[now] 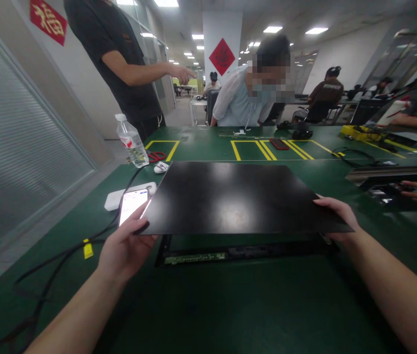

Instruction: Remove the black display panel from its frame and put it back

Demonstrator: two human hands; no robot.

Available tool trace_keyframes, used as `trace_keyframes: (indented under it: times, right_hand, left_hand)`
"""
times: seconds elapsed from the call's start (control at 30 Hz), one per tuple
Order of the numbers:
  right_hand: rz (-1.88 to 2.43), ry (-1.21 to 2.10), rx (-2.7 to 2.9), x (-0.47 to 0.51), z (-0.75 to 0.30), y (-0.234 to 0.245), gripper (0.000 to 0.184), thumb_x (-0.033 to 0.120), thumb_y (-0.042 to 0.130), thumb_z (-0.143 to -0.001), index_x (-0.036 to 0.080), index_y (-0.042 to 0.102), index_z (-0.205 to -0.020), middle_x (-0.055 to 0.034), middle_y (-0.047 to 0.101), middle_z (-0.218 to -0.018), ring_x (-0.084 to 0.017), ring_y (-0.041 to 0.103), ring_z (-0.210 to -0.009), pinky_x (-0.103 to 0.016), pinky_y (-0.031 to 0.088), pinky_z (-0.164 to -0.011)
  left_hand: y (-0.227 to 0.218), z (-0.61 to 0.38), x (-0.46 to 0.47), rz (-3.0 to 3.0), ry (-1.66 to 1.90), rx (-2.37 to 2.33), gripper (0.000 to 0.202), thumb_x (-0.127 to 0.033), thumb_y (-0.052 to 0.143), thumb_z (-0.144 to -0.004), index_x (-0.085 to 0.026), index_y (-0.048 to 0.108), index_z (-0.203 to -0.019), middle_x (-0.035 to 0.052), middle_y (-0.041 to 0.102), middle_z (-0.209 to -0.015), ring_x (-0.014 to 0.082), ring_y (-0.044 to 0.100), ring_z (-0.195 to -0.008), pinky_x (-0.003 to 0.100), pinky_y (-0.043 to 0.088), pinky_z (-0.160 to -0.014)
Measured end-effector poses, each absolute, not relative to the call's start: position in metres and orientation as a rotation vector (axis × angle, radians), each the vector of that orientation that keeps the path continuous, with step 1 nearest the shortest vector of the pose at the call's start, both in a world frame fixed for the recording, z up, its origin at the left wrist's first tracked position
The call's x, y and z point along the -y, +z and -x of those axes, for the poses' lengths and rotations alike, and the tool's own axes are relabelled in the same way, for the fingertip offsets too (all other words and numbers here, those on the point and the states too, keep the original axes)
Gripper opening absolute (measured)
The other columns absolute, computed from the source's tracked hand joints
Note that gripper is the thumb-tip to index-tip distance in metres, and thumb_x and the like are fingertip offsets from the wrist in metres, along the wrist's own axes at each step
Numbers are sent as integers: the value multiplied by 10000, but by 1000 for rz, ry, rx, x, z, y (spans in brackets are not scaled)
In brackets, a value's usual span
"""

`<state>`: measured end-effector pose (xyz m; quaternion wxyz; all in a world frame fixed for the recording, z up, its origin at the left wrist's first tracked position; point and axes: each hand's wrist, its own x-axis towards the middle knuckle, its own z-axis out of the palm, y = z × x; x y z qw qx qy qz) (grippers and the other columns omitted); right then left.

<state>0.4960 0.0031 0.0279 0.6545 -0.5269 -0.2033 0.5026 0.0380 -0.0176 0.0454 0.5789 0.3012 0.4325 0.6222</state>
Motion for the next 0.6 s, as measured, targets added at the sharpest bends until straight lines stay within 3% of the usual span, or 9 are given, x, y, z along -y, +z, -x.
trace_keyframes:
  times: [0.13, 0.23, 0.43, 0.6]
  right_hand:
    - [1326, 1339, 597, -9, -503, 16, 349, 90, 693, -689, 205, 768, -1010, -20, 810, -834, -238, 791, -698, -350, 667, -642]
    - [1376, 1304, 687, -8, -517, 5, 305, 92, 750, -667, 189, 769, -956, -72, 829, -869, -235, 807, -738, -302, 661, -643]
    - [1461, 1152, 763, 3, -530, -2, 391, 199, 774, -712, 249, 796, -1100, -107, 856, -982, -242, 816, -850, -303, 660, -687]
    - [1473, 976, 709, 5, -514, 0, 496, 279, 759, -672, 270, 736, -1168, -97, 861, -975, -263, 817, -900, -341, 640, -747]
  left_hand:
    - [43, -37, 18, -836, 1437, -994, 443, -202, 819, -728, -229, 882, -1165, 48, 904, -1163, 280, 838, -1031, 284, 697, -780]
    - [42, -37, 21, -897, 1412, -976, 513, -241, 827, -731, -242, 886, -1241, 46, 896, -1253, 335, 806, -1212, 320, 693, -840]
    - [44, -39, 24, -940, 1427, -951, 547, -263, 846, -719, -254, 895, -1264, 38, 893, -1272, 365, 767, -1308, 343, 674, -915]
    - [41, -37, 21, -916, 1439, -993, 526, -259, 829, -733, -263, 895, -1255, 28, 885, -1293, 355, 758, -1305, 320, 670, -858]
